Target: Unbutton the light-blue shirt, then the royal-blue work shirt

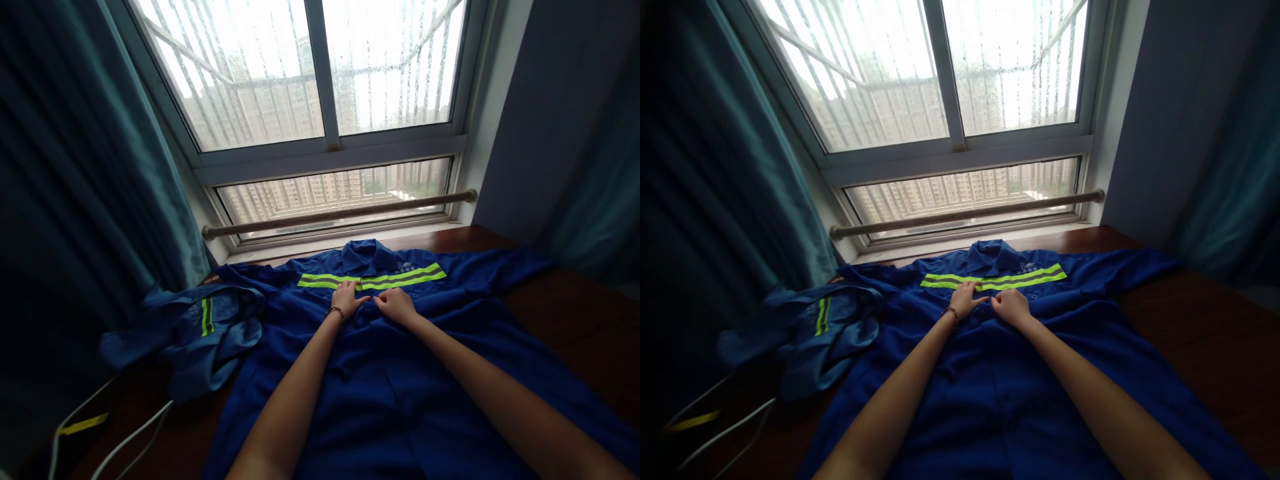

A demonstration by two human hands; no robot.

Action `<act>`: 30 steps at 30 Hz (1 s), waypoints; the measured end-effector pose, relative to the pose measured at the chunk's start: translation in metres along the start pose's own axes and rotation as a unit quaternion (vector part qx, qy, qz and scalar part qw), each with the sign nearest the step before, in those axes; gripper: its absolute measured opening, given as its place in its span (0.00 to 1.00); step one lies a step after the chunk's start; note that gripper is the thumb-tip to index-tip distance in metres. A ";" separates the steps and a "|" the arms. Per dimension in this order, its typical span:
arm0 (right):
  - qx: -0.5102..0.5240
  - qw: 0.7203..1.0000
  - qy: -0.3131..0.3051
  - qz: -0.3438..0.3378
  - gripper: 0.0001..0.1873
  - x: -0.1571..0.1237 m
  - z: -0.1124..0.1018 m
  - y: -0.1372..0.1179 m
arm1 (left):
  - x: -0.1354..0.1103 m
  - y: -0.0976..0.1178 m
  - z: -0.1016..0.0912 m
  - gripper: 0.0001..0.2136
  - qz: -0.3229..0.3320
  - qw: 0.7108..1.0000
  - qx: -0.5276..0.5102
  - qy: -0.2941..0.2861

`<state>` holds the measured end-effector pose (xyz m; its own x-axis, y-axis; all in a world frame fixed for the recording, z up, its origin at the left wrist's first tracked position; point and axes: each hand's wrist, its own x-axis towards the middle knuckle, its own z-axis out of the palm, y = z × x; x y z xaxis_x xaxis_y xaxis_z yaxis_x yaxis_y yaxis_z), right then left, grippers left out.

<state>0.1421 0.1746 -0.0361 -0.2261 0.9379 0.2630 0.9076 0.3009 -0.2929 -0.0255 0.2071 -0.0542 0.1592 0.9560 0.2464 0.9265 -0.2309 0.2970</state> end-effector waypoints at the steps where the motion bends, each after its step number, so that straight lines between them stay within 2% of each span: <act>1: -0.004 0.999 -0.027 0.022 0.17 0.007 0.001 -0.002 | 0.002 -0.002 0.000 0.25 0.003 1.000 -0.007 -0.013; 3: -0.016 0.997 -0.049 0.053 0.15 0.018 0.005 -0.008 | 0.002 -0.005 -0.001 0.23 0.013 0.999 -0.025 -0.031; 5: -0.027 0.998 -0.010 0.061 0.16 0.021 0.012 -0.012 | 0.001 -0.004 -0.003 0.20 0.024 0.998 -0.049 -0.029; 9: -0.004 0.998 0.068 0.013 0.12 0.013 0.022 -0.016 | -0.005 0.003 -0.005 0.13 0.055 0.994 -0.095 0.004; 12: 0.032 0.995 0.089 -0.014 0.05 0.009 0.024 -0.013 | -0.006 0.005 -0.004 0.11 0.058 0.987 -0.152 0.016; 16: 0.070 0.991 0.099 -0.049 0.02 0.009 0.023 -0.012 | -0.004 0.002 0.001 0.08 0.033 0.968 -0.245 0.031; 19: 0.086 0.988 0.104 -0.068 0.02 0.008 0.022 -0.013 | -0.002 -0.001 0.002 0.09 -0.017 0.937 -0.348 0.029; 22: 0.095 0.985 0.120 -0.082 0.04 0.007 0.022 -0.014 | -0.003 0.001 -0.001 0.11 -0.076 0.874 -0.480 -0.001; 24: 0.102 0.981 0.136 -0.092 0.05 0.006 0.022 -0.015 | -0.003 0.003 -0.004 0.13 -0.092 0.841 -0.533 -0.021; 27: 0.123 0.974 0.155 -0.112 0.08 0.005 0.022 -0.014 | -0.005 0.005 -0.010 0.13 -0.097 0.820 -0.563 -0.037; 30: 0.145 0.967 0.163 -0.131 0.08 0.005 0.023 -0.013 | -0.006 0.006 -0.011 0.13 -0.099 0.814 -0.571 -0.038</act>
<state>0.1215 0.1790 -0.0518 -0.2696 0.7327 0.6248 0.6862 0.6014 -0.4092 -0.0248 0.1979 -0.0435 0.1067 0.9933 0.0442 0.0231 -0.0469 0.9986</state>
